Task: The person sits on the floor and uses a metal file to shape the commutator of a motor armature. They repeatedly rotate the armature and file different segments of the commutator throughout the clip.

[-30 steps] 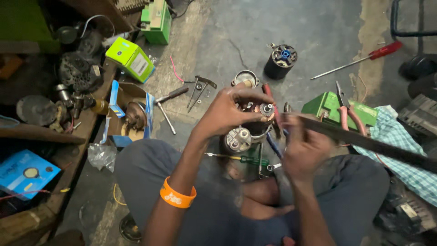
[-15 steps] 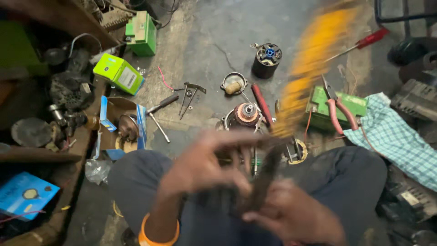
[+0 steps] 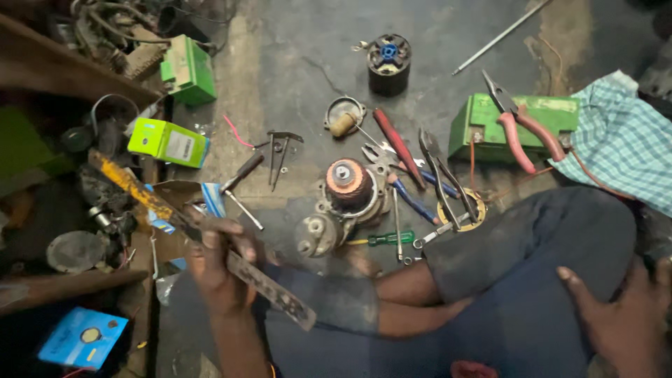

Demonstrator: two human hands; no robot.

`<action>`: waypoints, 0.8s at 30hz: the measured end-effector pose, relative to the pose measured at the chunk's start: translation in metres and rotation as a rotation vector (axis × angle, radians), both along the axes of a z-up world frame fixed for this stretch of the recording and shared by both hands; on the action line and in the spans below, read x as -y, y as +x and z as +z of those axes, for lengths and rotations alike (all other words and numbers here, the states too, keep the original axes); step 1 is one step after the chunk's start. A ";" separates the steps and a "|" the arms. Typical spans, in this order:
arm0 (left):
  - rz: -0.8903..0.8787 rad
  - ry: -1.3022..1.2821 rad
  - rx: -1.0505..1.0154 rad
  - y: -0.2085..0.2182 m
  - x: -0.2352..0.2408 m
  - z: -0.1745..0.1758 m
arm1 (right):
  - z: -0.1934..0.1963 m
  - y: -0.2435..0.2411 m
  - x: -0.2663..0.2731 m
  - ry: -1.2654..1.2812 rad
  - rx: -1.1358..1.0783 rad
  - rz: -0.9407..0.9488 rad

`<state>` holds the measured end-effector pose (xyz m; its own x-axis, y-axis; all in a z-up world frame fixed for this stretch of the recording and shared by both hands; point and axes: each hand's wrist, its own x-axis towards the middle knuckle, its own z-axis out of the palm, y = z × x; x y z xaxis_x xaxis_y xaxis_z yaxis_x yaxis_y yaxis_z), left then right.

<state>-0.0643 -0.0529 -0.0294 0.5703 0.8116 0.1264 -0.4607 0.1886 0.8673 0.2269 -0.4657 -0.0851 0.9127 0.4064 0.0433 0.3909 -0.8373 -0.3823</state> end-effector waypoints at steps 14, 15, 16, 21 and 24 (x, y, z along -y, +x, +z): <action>0.066 0.012 -0.100 0.032 0.011 -0.013 | -0.032 0.014 0.049 0.075 -0.198 -0.092; 0.063 0.037 -0.091 0.034 0.012 -0.009 | -0.032 0.016 0.052 0.104 -0.198 -0.047; 0.061 0.062 -0.082 0.035 0.014 -0.004 | -0.030 0.018 0.052 0.122 -0.196 0.008; 0.009 0.304 -0.086 0.054 0.029 0.040 | 0.026 0.002 0.006 0.452 -0.144 0.046; -0.107 0.420 -0.161 0.079 0.049 0.085 | 0.096 0.000 -0.054 0.432 -0.325 0.449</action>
